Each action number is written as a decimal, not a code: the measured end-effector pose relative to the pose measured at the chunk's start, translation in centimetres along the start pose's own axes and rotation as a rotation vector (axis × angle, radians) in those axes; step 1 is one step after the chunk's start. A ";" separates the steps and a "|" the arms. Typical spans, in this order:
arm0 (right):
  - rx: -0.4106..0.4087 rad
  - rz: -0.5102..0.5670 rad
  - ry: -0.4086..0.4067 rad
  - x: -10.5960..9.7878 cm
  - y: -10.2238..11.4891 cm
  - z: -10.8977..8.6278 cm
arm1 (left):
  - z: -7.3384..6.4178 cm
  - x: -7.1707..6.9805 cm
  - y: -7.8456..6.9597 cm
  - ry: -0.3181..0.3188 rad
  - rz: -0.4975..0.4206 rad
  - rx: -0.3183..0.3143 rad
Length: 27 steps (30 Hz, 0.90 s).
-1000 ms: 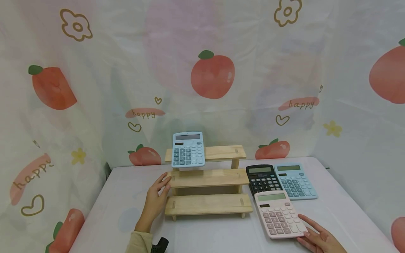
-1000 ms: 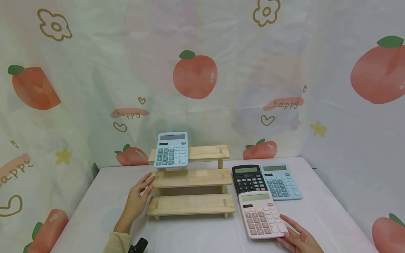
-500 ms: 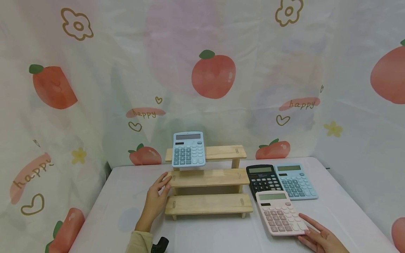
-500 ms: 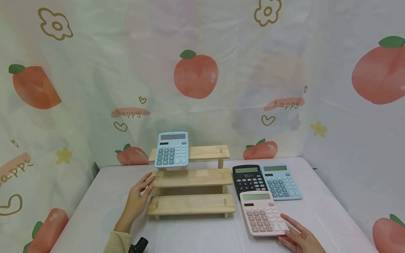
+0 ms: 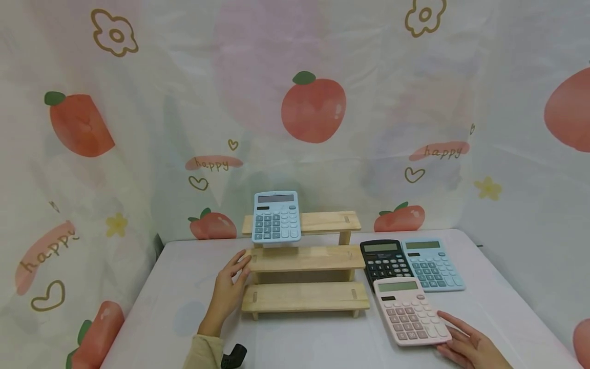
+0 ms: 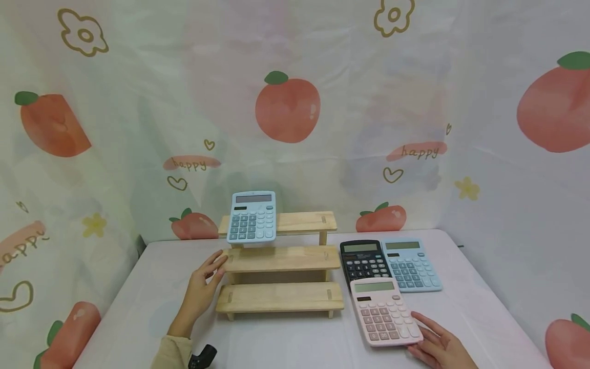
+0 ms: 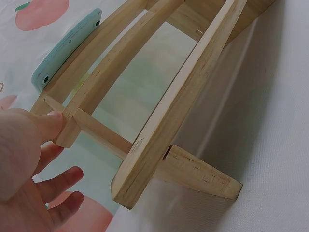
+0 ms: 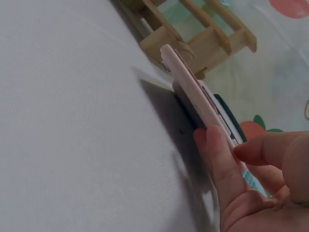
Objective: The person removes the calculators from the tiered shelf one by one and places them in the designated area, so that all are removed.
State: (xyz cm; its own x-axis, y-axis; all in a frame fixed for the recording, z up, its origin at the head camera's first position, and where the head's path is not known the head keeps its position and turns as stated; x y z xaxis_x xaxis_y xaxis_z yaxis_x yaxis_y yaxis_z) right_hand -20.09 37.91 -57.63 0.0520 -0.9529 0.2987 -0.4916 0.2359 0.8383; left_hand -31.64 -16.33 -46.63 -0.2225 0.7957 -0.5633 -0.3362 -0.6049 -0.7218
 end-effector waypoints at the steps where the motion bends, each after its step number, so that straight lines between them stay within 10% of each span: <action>1: -0.006 -0.010 0.000 0.0 0.0 -0.1 | 0.0 0.0 0.0 0.001 0.000 -0.001; 12: 0.030 -0.468 -0.221 0.9 0.1 -0.3 | -0.1 -0.1 0.2 -0.003 -0.002 0.001; 27: 0.040 -0.635 -0.265 1.7 1.4 -1.4 | 0.1 0.0 0.1 -0.022 0.012 0.032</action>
State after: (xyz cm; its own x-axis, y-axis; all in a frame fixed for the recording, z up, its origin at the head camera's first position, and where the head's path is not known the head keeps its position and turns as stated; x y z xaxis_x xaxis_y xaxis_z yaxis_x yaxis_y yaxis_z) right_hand -19.52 36.90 -55.30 0.1290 -0.9197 -0.3709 -0.4682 -0.3862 0.7947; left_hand -31.73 -16.35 -46.67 -0.2465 0.7892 -0.5625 -0.3621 -0.6134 -0.7019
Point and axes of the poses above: each hand's wrist, its own z-axis towards the middle knuckle, its own x-axis out of the palm, y = z × x, the point moved 8 cm from there along z, towards the middle knuckle, and after that the axes turned 8 degrees about z, right-handed, at the moved point
